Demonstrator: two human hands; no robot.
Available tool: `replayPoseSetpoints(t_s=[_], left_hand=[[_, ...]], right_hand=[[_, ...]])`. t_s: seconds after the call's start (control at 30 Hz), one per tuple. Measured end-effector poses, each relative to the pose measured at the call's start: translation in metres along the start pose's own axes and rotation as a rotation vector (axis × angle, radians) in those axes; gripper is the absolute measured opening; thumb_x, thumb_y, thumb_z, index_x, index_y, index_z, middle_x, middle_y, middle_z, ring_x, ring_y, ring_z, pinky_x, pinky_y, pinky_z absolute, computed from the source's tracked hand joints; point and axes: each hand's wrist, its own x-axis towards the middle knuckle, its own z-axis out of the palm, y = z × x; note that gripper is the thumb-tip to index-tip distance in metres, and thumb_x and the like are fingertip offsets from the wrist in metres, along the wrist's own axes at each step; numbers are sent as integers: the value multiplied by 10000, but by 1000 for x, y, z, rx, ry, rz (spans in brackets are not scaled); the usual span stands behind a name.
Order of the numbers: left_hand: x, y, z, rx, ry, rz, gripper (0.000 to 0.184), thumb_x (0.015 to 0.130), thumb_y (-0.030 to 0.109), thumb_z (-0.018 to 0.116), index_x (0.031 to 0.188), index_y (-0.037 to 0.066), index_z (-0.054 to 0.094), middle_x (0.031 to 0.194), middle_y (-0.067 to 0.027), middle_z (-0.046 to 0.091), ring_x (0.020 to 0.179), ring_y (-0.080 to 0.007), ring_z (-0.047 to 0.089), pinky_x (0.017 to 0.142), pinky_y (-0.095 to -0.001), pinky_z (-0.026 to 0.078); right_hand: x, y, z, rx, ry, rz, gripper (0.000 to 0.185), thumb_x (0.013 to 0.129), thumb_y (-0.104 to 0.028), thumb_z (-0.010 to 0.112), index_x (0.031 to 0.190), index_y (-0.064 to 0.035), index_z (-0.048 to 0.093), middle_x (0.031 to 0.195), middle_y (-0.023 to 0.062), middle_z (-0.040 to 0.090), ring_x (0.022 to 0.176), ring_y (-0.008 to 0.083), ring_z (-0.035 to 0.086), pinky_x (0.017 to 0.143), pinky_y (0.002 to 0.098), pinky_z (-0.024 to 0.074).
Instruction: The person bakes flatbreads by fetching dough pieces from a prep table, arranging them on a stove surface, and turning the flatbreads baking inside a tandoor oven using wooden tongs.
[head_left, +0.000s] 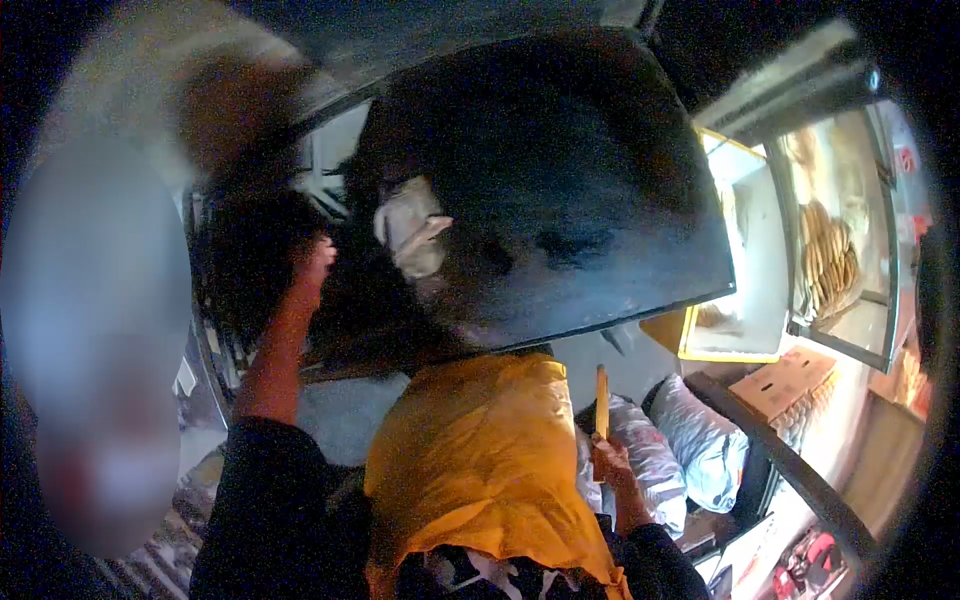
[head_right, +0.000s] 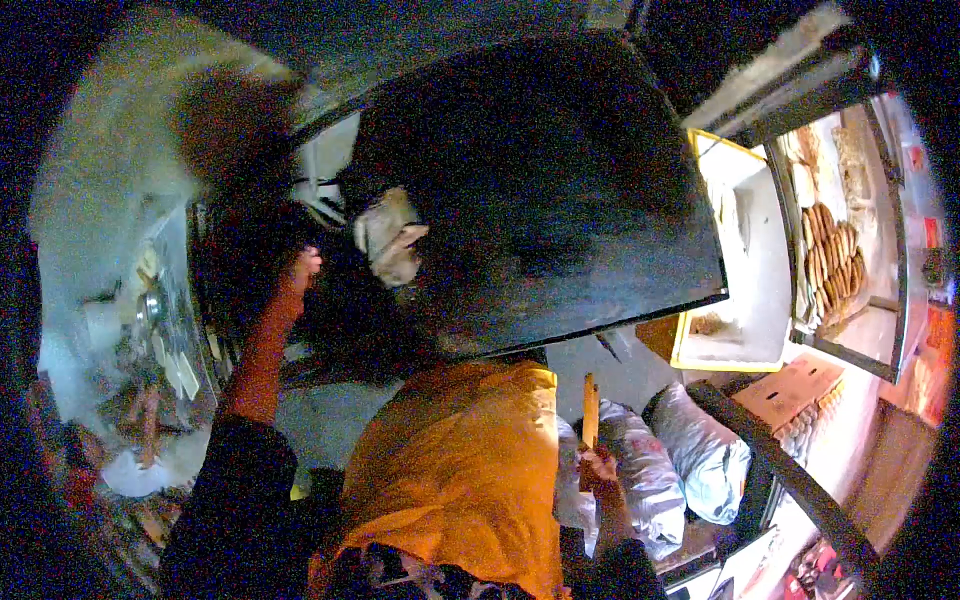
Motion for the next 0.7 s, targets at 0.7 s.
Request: replayPoseSetpoints(t_s=[0.7], left_hand=[[-14,-38,56,-591,-556,125,700,873,521,511,1428,149,301,1468,-104,297,1298,-254,364,1050,-429,294]], right_hand=[[-177,212,223,-43,450,-86,391,816,-295,687,1106,-89,525,646,-28,499,514,96,475,439,265,390]])
